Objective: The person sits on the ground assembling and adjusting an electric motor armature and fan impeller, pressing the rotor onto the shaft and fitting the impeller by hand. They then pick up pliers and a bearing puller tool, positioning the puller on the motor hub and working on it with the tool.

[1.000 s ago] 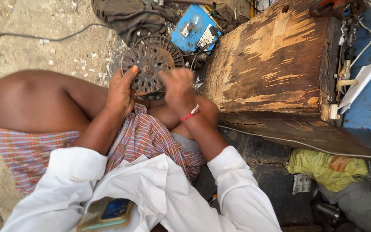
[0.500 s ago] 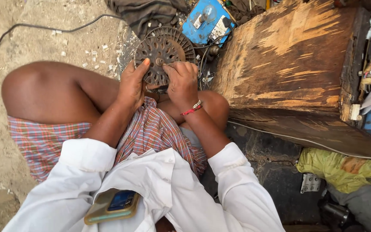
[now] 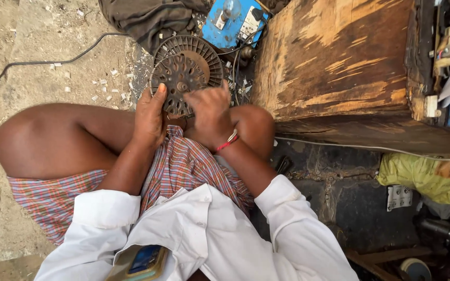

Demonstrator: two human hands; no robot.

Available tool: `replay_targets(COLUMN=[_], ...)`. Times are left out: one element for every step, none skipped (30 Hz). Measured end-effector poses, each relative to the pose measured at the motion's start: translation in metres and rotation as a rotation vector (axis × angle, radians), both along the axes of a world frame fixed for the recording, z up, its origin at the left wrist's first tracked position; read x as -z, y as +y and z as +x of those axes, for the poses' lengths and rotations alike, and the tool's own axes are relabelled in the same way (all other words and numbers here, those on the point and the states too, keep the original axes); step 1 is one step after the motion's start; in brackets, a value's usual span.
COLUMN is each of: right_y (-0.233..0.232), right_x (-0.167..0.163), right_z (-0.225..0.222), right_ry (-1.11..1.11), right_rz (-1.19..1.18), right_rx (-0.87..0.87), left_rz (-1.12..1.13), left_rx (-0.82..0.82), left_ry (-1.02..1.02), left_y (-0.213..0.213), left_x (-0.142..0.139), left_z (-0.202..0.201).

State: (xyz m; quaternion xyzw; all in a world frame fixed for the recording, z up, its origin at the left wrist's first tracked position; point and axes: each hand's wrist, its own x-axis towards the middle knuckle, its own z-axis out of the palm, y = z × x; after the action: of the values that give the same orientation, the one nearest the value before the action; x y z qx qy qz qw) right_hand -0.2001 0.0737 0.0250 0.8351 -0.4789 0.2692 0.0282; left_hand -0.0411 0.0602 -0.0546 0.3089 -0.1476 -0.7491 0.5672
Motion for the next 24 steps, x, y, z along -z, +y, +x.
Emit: replay_targets(right_y=[-0.004,-0.007,-0.007,-0.008,-0.009,-0.012,-0.016,-0.020,-0.023,-0.026,-0.029,-0.031,-0.033,-0.035,-0.037,-0.040,-0.041,-0.043,-0.044,-0.044,-0.047,-0.050,-0.050,-0.050], right_x=[-0.002,-0.003,-0.003,-0.002,0.000,0.002,0.005,0.007,0.010,0.012,0.013,0.014,0.014,0.013,0.012,0.010,0.008,0.007,0.005,0.004,0.002,0.002,0.001,0.001], right_z=[-0.005,-0.008,-0.011,-0.012,-0.014,-0.016,-0.019,-0.023,-0.025,-0.028,-0.030,-0.032,-0.034,-0.034,-0.035,-0.034,-0.033,-0.030,-0.028,-0.025,-0.024,-0.024,-0.024,-0.024], right_ry=[-0.037,-0.075,-0.042,-0.007,0.030,-0.001,-0.030,-0.056,-0.051,-0.048,-0.049,-0.037,-0.020,0.002,-0.036,-0.076,-0.117,-0.093,-0.070,-0.044,-0.089,-0.130,-0.170,-0.105], right_rz=[0.024,0.044,0.005,-0.039,-0.084,-0.068,-0.048,-0.027,-0.037,-0.042,-0.050,-0.051,-0.059,-0.063,-0.047,-0.022,0.002,-0.015,-0.042,-0.071,-0.052,-0.024,0.006,0.010], right_rx=[0.039,0.088,0.026,-0.034,-0.096,-0.084,-0.076,-0.078,-0.101,-0.123,-0.135,-0.138,-0.143,-0.152,-0.112,-0.079,-0.051,-0.068,-0.074,-0.076,-0.036,-0.005,0.019,-0.034], left_rz=[-0.006,-0.015,-0.025,-0.049,-0.073,-0.092,-0.085,-0.079,-0.071,-0.062,-0.055,-0.058,-0.079,-0.097,-0.102,-0.093,-0.086,-0.090,-0.099,-0.111,-0.117,-0.124,-0.128,-0.134], left_rx=[-0.009,-0.008,0.002,0.009,0.012,0.014,0.031,0.039,0.037,0.021,0.015,0.014,0.029,0.038,0.040,0.047,0.049,0.055,0.064,0.076,0.083,0.090,0.089,0.091], left_ry=[0.022,0.043,0.065,0.063,0.062,0.060,0.035,0.014,-0.007,-0.016,-0.029,-0.041,-0.073,-0.101,-0.126,-0.139,-0.154,-0.174,-0.198,-0.219,-0.236,-0.237,-0.239,-0.245], left_y=[0.000,0.001,0.001,0.000,0.000,-0.001,-0.002,-0.003,-0.004,-0.003,-0.005,-0.007,-0.009,-0.010,-0.008,-0.006,-0.004,-0.005,-0.004,-0.003,-0.002,-0.001,0.000,0.001], left_x=[-0.002,-0.003,-0.005,-0.006,-0.007,-0.008,-0.009,-0.009,-0.009,-0.010,-0.010,-0.010,-0.009,-0.008,-0.007,-0.005,-0.002,0.001,0.004,0.007,0.010,0.013,0.015,0.016], left_z=[0.002,0.004,0.005,0.007,0.008,0.010,0.011,0.012,0.014,0.015,0.018,0.020,0.022,0.023,0.023,0.022,0.022,0.023,0.023,0.023,0.023,0.023,0.023,0.023])
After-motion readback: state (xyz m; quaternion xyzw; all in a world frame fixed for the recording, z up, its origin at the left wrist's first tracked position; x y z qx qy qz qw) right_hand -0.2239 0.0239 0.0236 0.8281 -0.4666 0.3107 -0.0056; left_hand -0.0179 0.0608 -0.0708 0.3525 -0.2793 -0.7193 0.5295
